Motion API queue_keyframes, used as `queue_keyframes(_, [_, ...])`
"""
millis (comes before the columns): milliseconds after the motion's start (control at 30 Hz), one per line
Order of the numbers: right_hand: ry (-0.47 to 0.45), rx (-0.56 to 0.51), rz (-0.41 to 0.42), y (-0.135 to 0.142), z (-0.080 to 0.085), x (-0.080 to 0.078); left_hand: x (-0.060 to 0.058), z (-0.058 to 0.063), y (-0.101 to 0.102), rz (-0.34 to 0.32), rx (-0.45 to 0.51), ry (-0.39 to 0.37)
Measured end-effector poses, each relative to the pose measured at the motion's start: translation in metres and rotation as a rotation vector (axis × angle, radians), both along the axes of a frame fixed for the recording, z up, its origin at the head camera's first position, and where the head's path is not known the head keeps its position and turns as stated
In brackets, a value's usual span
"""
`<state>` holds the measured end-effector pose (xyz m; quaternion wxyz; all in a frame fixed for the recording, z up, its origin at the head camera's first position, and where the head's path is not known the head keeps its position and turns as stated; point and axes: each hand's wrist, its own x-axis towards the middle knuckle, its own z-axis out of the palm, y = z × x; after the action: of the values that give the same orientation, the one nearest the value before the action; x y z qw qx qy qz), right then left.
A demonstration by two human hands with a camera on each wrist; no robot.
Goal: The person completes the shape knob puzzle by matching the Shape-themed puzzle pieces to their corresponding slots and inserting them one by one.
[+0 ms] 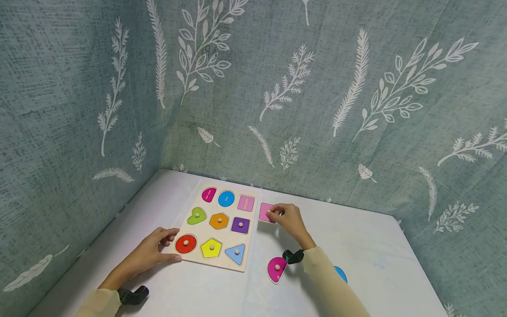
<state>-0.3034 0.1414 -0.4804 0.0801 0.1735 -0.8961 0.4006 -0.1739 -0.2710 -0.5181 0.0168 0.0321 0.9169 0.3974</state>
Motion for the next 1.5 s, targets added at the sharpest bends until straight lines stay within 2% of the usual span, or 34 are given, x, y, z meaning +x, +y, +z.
queue_keyframes(233, [0.017,0.002,0.028,-0.018,-0.003,-0.006,0.001,0.000,-0.001,0.001,0.018,-0.026])
queue_keyframes(667, [-0.036,0.012,0.009,-0.036,-0.007,-0.018,0.002,-0.002,-0.004,-0.002,0.033,-0.030])
queue_keyframes(900, [-0.012,0.018,0.026,-0.045,-0.004,-0.025,0.001,0.001,-0.004,-0.004,0.024,-0.037])
queue_keyframes(1500, [-0.131,0.060,-0.065,-0.071,-0.012,-0.038,0.000,0.000,0.001,0.005,0.019,-0.013])
